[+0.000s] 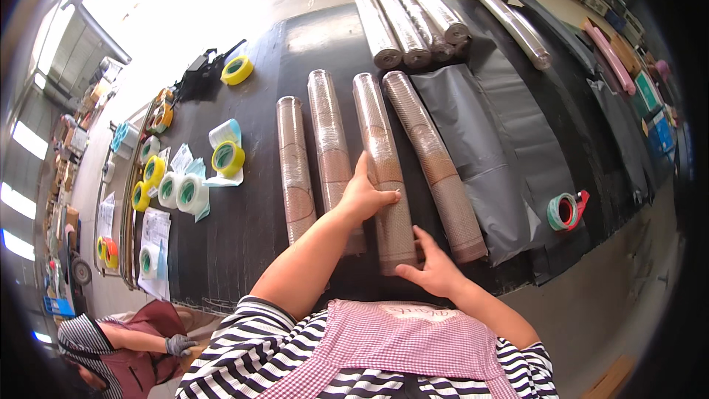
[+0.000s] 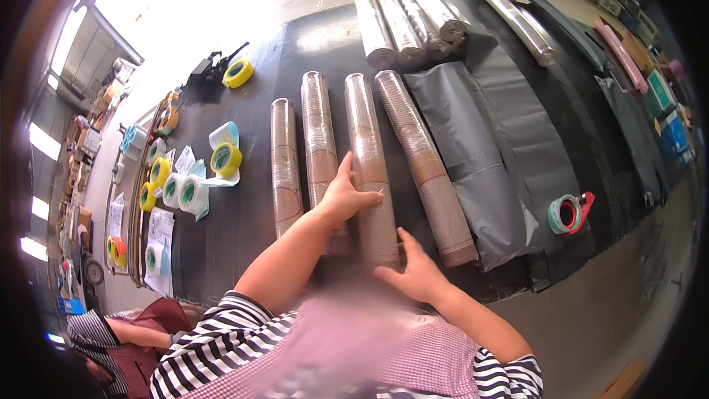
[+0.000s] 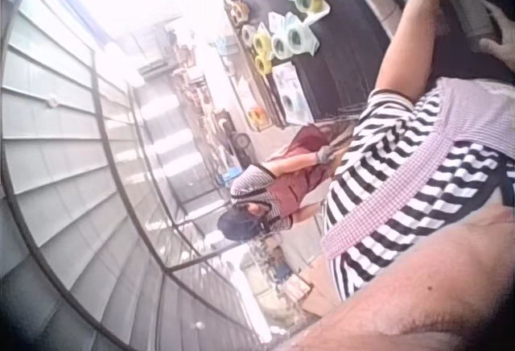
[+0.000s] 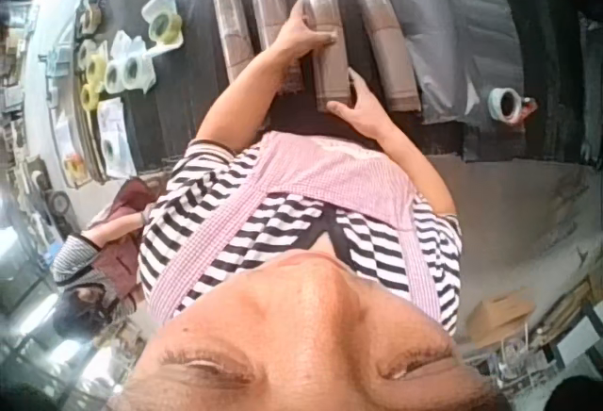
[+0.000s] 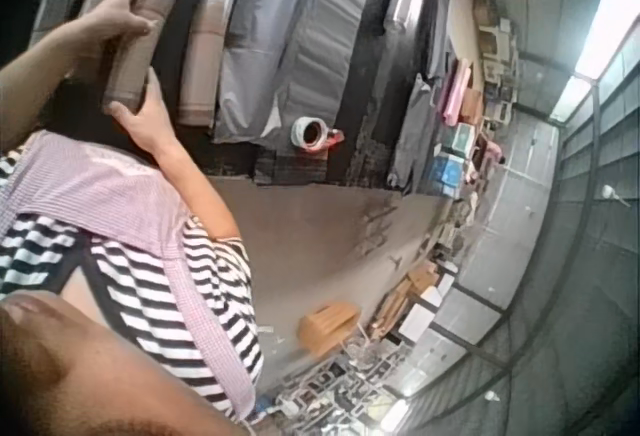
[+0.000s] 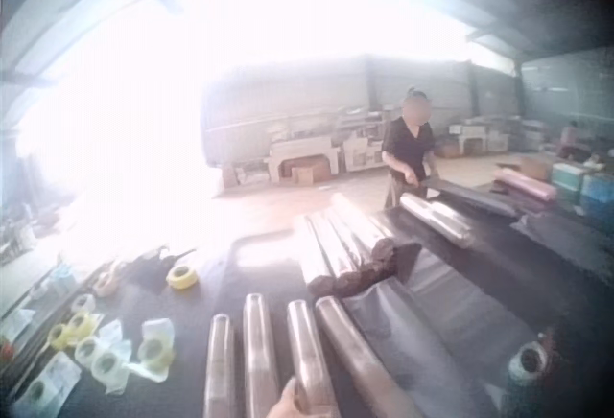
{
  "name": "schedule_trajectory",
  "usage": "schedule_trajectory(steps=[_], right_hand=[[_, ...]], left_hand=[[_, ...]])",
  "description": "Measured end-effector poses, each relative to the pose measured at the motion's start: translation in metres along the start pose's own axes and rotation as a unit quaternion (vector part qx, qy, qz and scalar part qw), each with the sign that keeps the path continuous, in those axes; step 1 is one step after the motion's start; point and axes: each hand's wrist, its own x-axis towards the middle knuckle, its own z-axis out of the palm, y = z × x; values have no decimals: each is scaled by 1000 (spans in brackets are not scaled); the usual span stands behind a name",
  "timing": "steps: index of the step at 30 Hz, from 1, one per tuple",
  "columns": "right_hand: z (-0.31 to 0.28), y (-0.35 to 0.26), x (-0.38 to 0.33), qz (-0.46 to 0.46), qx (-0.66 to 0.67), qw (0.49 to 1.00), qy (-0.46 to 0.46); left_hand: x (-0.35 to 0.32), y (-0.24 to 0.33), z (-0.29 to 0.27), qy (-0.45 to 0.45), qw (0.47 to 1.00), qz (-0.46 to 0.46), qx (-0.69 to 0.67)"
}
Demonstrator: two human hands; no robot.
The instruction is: The person places foam rolls into plastic bags, tapes the ends of the rolls, and applies adhesive labels to the packaged items on a large work table.
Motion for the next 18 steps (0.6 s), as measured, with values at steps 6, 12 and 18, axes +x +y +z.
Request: schedule_trajectory(steps=[6, 12, 18], right_hand=[[-10, -15, -32, -11, 67, 998, 5], [-16, -29, -53, 86, -123, 989, 10], [-9, -24, -53, 61, -104, 992, 44]], left_hand=[[-28, -37, 29, -160, 865, -75, -470], [-34, -29, 4, 94, 954, 249, 140], [-11, -32, -33, 160, 924, -37, 344]])
